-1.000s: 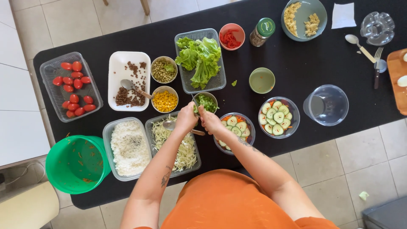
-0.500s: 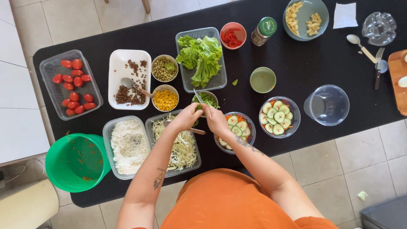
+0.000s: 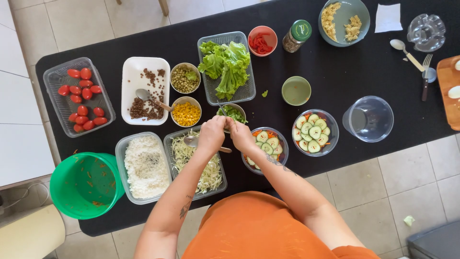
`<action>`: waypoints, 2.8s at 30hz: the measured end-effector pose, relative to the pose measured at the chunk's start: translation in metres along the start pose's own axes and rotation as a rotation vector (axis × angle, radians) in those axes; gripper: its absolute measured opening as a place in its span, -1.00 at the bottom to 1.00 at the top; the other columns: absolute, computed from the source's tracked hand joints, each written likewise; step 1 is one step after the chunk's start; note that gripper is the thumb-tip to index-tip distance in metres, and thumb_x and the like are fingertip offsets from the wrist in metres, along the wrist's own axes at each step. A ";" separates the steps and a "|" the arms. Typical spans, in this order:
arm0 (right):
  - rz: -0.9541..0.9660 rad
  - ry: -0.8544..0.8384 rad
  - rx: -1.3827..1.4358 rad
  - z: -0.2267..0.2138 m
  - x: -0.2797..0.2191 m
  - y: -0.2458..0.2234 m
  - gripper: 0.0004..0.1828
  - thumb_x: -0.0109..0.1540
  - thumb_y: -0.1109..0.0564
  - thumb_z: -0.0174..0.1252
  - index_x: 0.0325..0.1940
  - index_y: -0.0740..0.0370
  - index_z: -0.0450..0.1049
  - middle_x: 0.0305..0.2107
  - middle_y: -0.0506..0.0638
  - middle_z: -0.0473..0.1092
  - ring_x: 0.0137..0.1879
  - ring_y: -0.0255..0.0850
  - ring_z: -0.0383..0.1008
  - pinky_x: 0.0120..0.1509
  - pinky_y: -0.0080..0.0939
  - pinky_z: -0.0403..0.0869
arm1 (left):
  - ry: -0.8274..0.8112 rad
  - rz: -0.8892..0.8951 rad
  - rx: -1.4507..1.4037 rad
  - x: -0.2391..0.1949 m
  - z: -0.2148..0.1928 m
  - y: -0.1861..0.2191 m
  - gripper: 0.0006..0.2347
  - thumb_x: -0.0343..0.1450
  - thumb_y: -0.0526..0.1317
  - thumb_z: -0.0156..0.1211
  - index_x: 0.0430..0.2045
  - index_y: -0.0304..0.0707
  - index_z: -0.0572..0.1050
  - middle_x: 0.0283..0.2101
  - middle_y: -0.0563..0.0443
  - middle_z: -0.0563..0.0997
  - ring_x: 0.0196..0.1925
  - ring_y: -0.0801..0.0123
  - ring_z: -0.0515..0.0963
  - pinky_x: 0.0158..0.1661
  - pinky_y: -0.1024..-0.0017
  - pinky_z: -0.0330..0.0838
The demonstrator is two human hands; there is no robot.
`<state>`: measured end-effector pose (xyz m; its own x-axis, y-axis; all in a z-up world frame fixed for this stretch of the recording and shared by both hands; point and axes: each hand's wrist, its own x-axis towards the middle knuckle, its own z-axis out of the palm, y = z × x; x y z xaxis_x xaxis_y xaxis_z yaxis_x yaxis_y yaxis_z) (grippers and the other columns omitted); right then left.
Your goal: The person tears lettuce leaves by hand and places them into a small bowl. They then use a knife to chop the lettuce into smaller pieces within the bowl. The person continues to tear and chop lettuce, adding it to the bowl throughout the video.
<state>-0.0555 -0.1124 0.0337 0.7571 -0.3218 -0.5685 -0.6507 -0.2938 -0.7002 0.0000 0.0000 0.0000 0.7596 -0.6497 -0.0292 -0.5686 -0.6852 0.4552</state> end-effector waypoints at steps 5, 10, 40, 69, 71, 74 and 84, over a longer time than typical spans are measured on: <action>0.251 -0.233 0.517 0.009 0.023 0.016 -0.42 0.24 -0.45 -0.31 -0.62 -0.02 0.09 -0.84 -0.26 -0.06 -0.80 -0.43 -0.10 -0.78 -0.49 -0.05 | -0.049 -0.071 0.066 -0.001 0.014 -0.010 -0.91 0.38 -0.27 -0.23 -0.53 -0.05 0.25 -0.46 0.11 0.36 -0.43 0.13 0.52 -0.38 0.26 0.31; 0.439 -0.541 0.683 -0.008 0.028 0.008 -0.38 0.19 -0.53 -0.63 -0.51 -0.03 0.00 -0.71 -0.30 -0.20 -0.73 -0.53 -0.26 -0.72 -0.59 -0.18 | -0.079 -0.141 0.088 -0.002 0.030 -0.023 -0.87 0.46 -0.19 -0.25 -0.49 -0.10 0.23 -0.48 0.08 0.33 -0.45 0.12 0.53 -0.37 0.25 0.36; 0.248 -0.238 0.531 0.006 0.024 0.018 -0.39 0.23 -0.44 -0.20 -0.67 0.00 0.08 -0.85 -0.20 -0.06 -0.84 -0.38 -0.14 -0.78 -0.43 -0.09 | -0.064 -0.160 -0.130 0.004 -0.011 0.002 -0.80 0.44 -0.23 -0.17 -0.61 -0.13 0.34 -0.57 -0.06 0.46 -0.42 -0.02 0.55 -0.36 0.16 0.42; -0.052 -0.114 -0.716 -0.059 0.034 -0.015 -0.47 0.15 -0.40 -0.07 -0.09 0.00 0.44 -0.33 0.11 0.45 -0.10 0.11 0.48 -0.07 0.07 0.43 | 0.098 -0.356 -0.191 -0.003 0.015 0.000 -0.73 0.16 -0.10 0.35 -0.34 0.07 0.46 -0.36 0.23 0.36 -0.21 0.29 0.49 -0.22 0.30 0.41; -0.128 -0.065 -0.738 -0.055 0.046 0.000 -0.53 0.13 -0.35 0.00 -0.16 0.02 0.40 -0.36 0.09 0.42 -0.13 0.12 0.48 -0.10 0.10 0.43 | 0.120 -0.310 -0.172 -0.003 0.019 -0.001 -0.70 0.15 -0.07 0.35 -0.31 0.07 0.47 -0.36 0.22 0.37 -0.21 0.27 0.49 -0.23 0.28 0.42; -0.242 0.008 -0.805 -0.042 0.058 0.022 -0.61 0.07 -0.21 0.16 -0.22 0.05 0.32 -0.40 0.03 0.38 -0.16 0.09 0.47 -0.14 0.11 0.45 | 0.164 -0.271 -0.126 -0.010 0.022 0.001 -0.71 0.16 -0.06 0.32 -0.28 0.07 0.49 -0.35 0.20 0.40 -0.21 0.25 0.50 -0.25 0.27 0.42; -0.333 -0.024 -0.347 -0.028 0.061 0.030 -0.55 -0.02 0.20 0.28 -0.11 0.07 0.28 -0.35 0.07 0.41 -0.08 0.11 0.45 -0.06 0.09 0.45 | 0.378 -0.442 -0.351 0.001 -0.028 -0.008 -0.73 0.19 -0.36 0.07 -0.30 0.10 0.45 -0.40 0.17 0.51 -0.29 0.18 0.54 -0.19 0.23 0.42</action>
<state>-0.0304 -0.1661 -0.0093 0.9260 -0.1394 -0.3507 -0.3506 -0.6616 -0.6628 0.0142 0.0141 0.0215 0.9916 -0.1293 0.0047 -0.0910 -0.6711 0.7358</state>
